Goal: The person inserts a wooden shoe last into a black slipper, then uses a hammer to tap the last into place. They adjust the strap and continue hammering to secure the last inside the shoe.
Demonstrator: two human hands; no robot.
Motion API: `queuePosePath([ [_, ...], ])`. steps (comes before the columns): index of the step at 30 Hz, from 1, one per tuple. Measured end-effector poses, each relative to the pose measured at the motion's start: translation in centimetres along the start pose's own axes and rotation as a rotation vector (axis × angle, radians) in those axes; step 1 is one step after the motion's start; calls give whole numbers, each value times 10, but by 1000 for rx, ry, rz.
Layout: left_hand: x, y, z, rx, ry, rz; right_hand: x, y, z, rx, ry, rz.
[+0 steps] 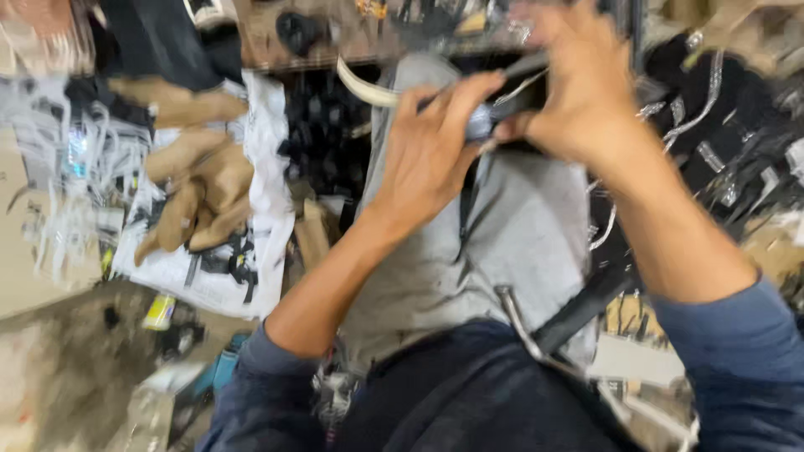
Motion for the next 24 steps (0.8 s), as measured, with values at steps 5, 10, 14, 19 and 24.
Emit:
queuePosePath([
  [5,-9,-16,3,-53,37,38,33,-12,30,-107,-324,-205],
  [10,-9,-23,17,-50,-11,82,53,-13,46,-216,-424,-104],
  [14,-6,-19,12,9,-35,53,56,-13,45,-248,-482,-140],
  [19,-13,-25,9,-8,57,123,56,-13,46,-275,-525,-117],
  [24,-13,-22,8,13,74,116,56,-10,49,-268,-541,-100],
])
Point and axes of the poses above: each hand's wrist, its own z-axis away from the middle knuckle, its own y-axis out of the palm, x = y × z, the point moved 10 cm from there along -z, towards the middle knuckle, and after that the axes turned 5 degrees about -x, right-handed, at the moved point
